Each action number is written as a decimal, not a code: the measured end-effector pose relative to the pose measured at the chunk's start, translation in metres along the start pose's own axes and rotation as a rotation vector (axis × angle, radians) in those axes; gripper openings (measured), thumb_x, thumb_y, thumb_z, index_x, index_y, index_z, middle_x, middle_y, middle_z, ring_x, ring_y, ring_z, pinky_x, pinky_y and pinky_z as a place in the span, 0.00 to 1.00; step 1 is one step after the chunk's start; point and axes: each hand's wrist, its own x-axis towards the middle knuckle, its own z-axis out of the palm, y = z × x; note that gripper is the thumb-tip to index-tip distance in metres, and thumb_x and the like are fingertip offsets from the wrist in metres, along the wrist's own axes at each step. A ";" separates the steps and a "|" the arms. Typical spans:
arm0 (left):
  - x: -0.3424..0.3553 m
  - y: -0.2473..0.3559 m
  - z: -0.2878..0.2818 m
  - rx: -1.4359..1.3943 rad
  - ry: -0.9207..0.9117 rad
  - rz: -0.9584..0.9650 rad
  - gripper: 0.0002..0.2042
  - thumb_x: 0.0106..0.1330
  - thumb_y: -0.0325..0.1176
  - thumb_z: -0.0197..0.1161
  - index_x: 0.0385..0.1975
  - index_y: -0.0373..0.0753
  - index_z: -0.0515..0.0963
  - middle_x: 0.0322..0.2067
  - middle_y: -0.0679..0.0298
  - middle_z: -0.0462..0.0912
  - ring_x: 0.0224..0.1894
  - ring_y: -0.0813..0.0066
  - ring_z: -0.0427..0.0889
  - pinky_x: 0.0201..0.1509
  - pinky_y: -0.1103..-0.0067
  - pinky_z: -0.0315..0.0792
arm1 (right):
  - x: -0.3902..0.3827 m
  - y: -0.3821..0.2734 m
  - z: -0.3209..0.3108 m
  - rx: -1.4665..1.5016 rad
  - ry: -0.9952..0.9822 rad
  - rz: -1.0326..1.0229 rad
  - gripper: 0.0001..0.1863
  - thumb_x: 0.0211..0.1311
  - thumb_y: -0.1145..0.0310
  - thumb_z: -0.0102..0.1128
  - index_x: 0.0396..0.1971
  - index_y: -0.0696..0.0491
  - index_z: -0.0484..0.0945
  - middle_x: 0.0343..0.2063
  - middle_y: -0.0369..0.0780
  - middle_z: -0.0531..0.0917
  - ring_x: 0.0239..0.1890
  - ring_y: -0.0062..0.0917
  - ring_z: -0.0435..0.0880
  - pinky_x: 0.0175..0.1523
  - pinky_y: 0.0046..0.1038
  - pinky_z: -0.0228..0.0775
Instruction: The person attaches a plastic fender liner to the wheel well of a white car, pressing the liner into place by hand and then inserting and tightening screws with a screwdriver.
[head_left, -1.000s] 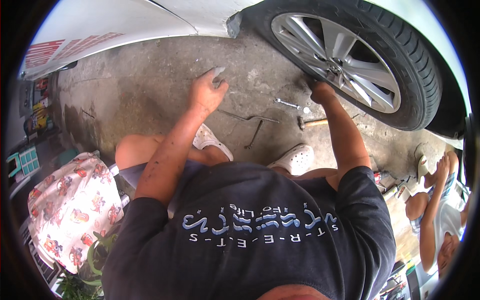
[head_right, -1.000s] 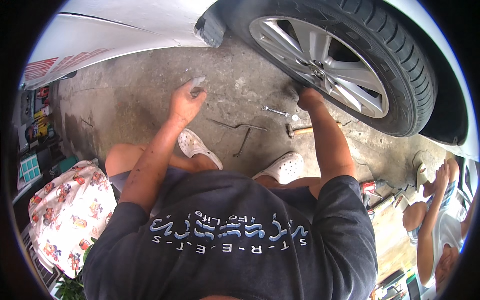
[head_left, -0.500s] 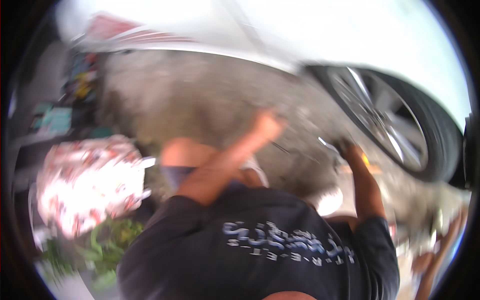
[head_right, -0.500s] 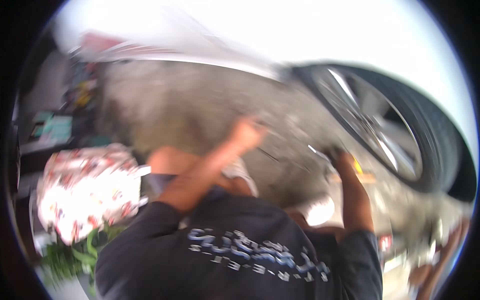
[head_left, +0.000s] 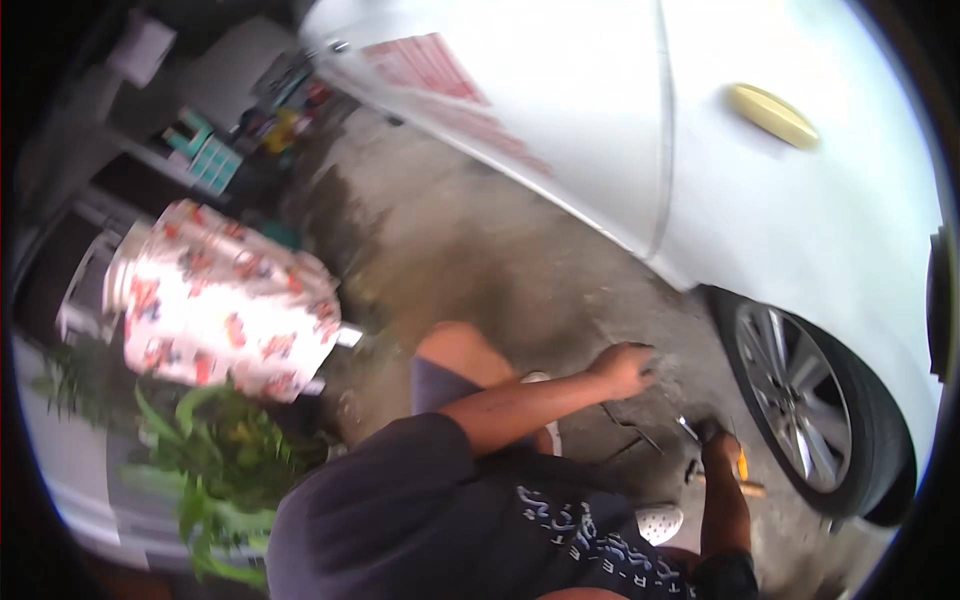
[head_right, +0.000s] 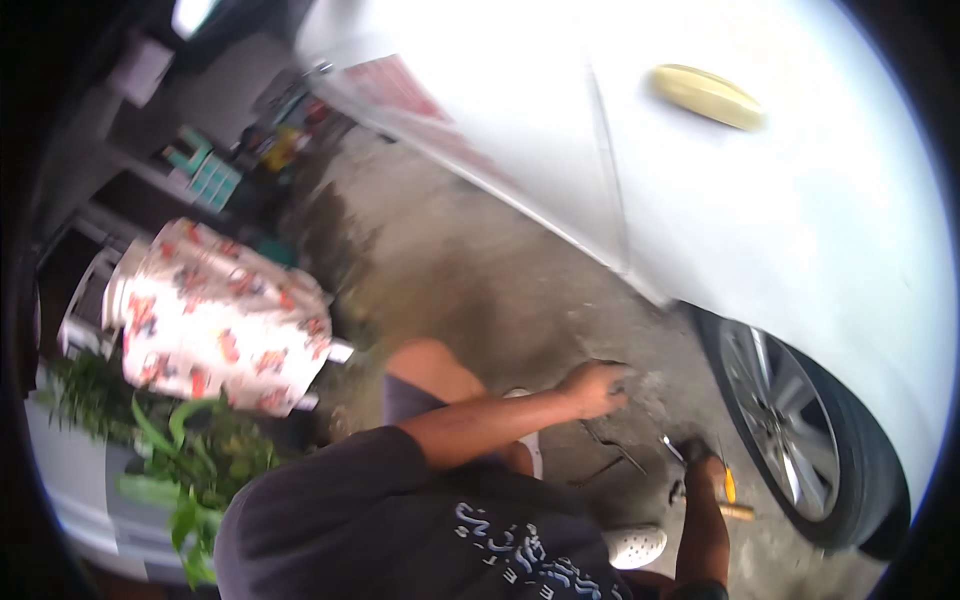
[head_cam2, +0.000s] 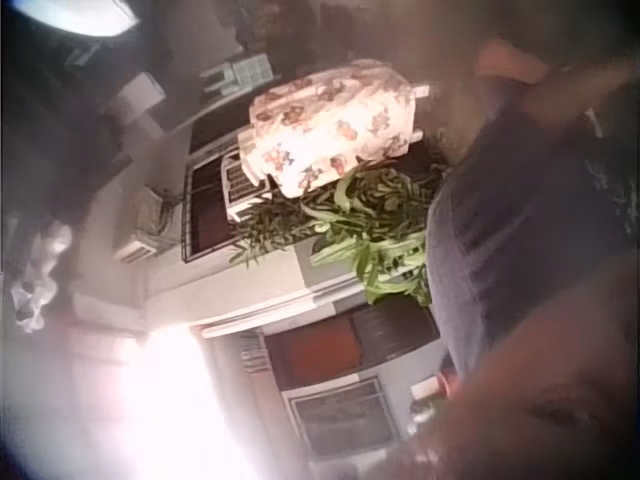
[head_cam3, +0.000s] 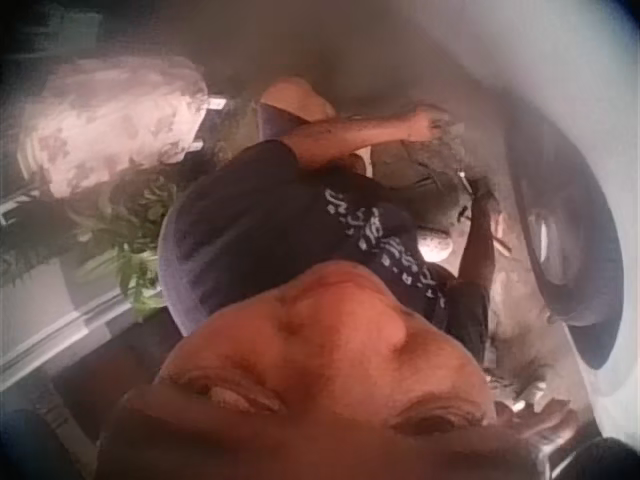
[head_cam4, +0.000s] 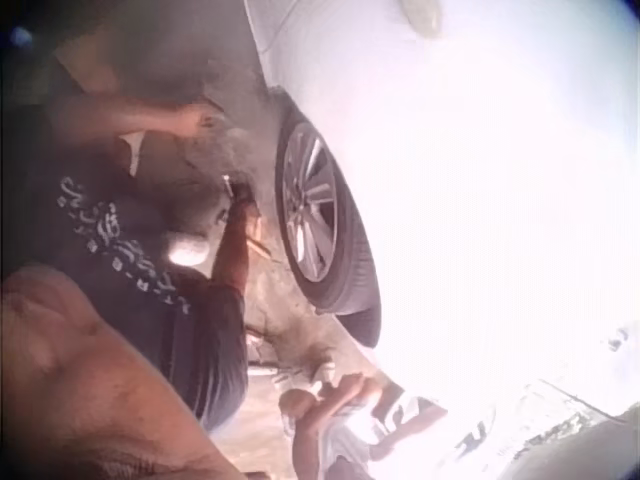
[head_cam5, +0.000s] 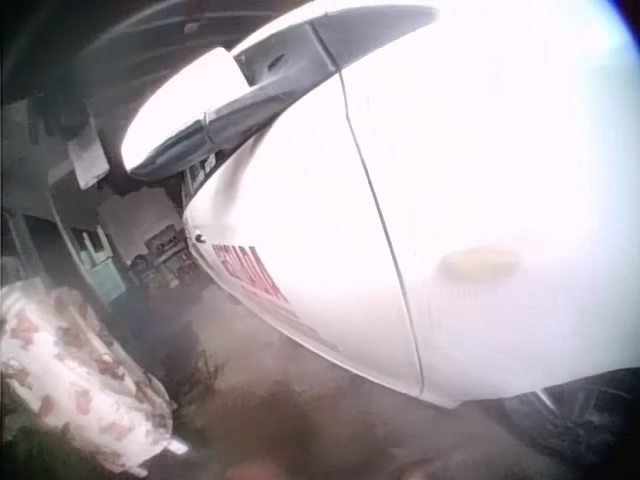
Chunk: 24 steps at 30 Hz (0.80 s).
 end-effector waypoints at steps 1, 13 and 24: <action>0.011 0.001 0.011 0.013 -0.098 -0.081 0.25 0.64 0.42 0.71 0.60 0.39 0.83 0.50 0.46 0.89 0.50 0.45 0.89 0.58 0.58 0.82 | 0.020 0.035 0.013 0.019 0.075 0.013 0.32 0.75 0.40 0.55 0.53 0.56 0.89 0.55 0.49 0.90 0.60 0.39 0.90 0.61 0.42 0.81; 0.003 -0.044 0.058 -0.344 -0.268 -0.035 0.18 0.69 0.29 0.71 0.57 0.30 0.84 0.43 0.59 0.89 0.44 0.69 0.87 0.53 0.73 0.81 | 0.000 -0.020 -0.053 0.002 -0.275 -0.507 0.13 0.58 0.66 0.76 0.43 0.53 0.92 0.43 0.42 0.93 0.45 0.39 0.92 0.40 0.47 0.81; 0.031 -0.009 0.011 -1.028 -0.191 -0.475 0.05 0.73 0.25 0.64 0.43 0.30 0.83 0.40 0.62 0.85 0.42 0.74 0.84 0.48 0.73 0.82 | -0.094 -0.168 -0.202 0.411 -0.074 -0.781 0.17 0.47 0.65 0.73 0.33 0.64 0.91 0.32 0.52 0.92 0.39 0.44 0.93 0.45 0.42 0.83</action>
